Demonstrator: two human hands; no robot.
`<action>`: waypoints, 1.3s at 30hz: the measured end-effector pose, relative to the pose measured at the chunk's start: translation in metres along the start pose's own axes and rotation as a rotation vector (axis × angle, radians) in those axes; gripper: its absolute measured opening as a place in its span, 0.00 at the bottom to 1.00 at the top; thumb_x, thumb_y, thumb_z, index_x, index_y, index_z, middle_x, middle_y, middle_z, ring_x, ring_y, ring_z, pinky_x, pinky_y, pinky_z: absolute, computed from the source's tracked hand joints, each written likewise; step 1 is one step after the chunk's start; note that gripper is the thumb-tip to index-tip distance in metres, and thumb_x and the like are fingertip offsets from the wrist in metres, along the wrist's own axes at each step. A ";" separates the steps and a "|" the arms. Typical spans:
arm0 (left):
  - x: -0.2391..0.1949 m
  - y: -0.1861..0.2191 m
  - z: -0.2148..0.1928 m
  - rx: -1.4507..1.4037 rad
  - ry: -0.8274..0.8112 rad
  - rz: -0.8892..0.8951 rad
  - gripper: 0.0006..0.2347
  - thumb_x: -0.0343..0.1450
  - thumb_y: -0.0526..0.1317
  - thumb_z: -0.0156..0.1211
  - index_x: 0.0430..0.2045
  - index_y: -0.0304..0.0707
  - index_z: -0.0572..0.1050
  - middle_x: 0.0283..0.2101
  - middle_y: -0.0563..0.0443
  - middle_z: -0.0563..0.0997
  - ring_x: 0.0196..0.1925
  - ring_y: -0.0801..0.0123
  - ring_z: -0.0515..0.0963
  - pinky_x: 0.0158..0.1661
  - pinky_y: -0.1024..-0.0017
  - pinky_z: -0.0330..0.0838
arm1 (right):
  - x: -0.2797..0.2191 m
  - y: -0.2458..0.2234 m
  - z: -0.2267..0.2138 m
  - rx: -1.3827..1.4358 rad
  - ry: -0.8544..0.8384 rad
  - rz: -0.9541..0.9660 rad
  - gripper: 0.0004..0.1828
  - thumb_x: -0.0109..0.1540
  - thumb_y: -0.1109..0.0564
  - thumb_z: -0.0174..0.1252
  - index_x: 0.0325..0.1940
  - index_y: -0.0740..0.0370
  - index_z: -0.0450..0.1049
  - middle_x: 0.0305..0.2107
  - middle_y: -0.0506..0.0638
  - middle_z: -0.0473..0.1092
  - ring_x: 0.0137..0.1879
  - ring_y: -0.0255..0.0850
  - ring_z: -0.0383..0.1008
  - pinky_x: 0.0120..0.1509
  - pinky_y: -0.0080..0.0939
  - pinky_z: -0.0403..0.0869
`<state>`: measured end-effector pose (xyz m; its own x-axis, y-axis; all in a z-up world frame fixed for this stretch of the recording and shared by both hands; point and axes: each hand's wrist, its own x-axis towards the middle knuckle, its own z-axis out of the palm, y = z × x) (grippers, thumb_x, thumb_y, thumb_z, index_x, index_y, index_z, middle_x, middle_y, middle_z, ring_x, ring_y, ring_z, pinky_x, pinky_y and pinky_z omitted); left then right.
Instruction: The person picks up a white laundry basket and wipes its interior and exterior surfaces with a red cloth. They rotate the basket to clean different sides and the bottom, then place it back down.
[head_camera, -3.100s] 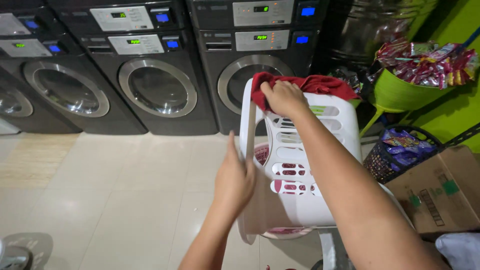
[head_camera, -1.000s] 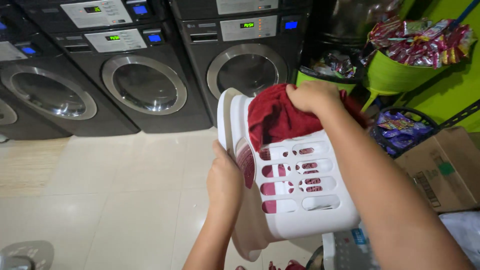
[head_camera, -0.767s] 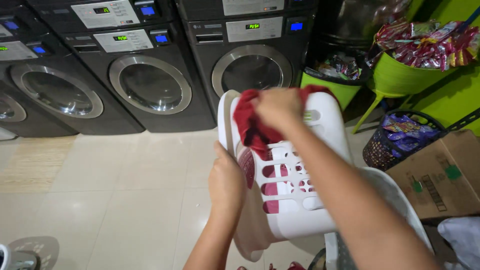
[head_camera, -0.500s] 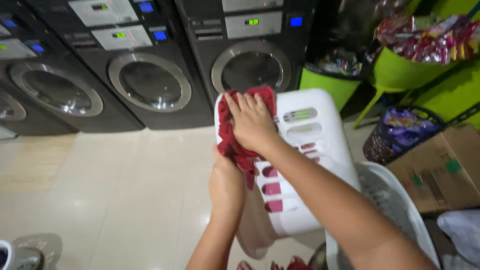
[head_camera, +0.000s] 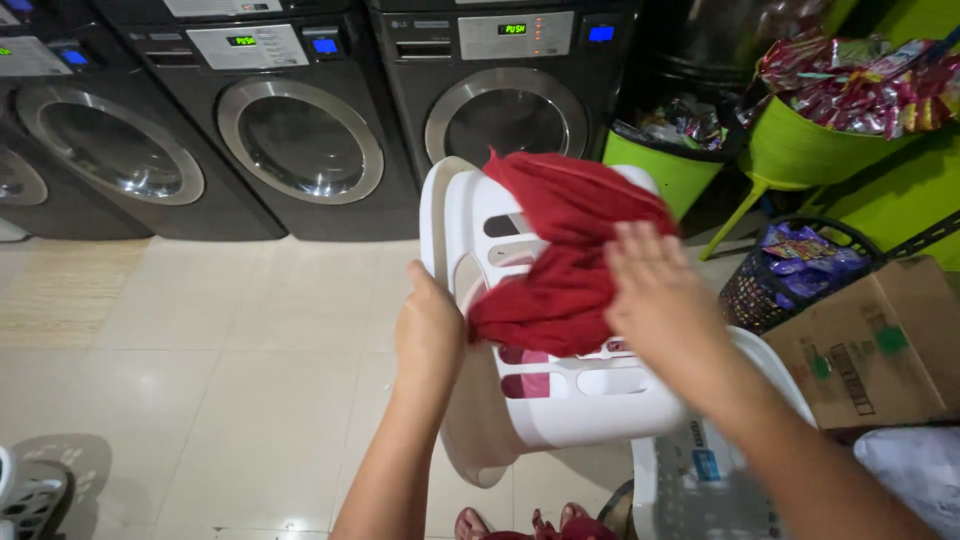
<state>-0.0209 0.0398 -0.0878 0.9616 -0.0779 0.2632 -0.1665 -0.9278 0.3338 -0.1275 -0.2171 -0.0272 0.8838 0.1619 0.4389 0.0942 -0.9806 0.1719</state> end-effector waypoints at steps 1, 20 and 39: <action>-0.003 0.003 -0.004 -0.031 -0.030 -0.007 0.21 0.71 0.32 0.42 0.60 0.23 0.58 0.25 0.36 0.81 0.28 0.43 0.86 0.27 0.54 0.82 | -0.010 0.013 -0.005 0.012 -0.015 0.007 0.35 0.55 0.50 0.53 0.66 0.62 0.72 0.67 0.62 0.66 0.76 0.56 0.62 0.78 0.58 0.59; -0.007 0.024 -0.082 -0.562 -0.281 -0.286 0.21 0.79 0.53 0.28 0.60 0.45 0.62 0.45 0.18 0.80 0.54 0.25 0.77 0.53 0.36 0.70 | 0.051 -0.086 -0.003 0.081 -0.109 0.067 0.43 0.63 0.31 0.50 0.73 0.61 0.62 0.70 0.85 0.48 0.79 0.77 0.38 0.79 0.75 0.38; 0.000 0.019 -0.077 -0.548 -0.198 -0.317 0.18 0.78 0.53 0.29 0.48 0.44 0.65 0.39 0.30 0.81 0.42 0.28 0.76 0.41 0.45 0.65 | -0.072 -0.064 0.011 0.175 0.009 -0.400 0.44 0.58 0.40 0.38 0.79 0.44 0.41 0.77 0.47 0.39 0.83 0.56 0.36 0.87 0.64 0.33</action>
<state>-0.0407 0.0505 -0.0117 0.9956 0.0542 -0.0769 0.0940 -0.6012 0.7936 -0.1927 -0.1672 -0.0795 0.7580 0.5330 0.3759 0.5053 -0.8443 0.1782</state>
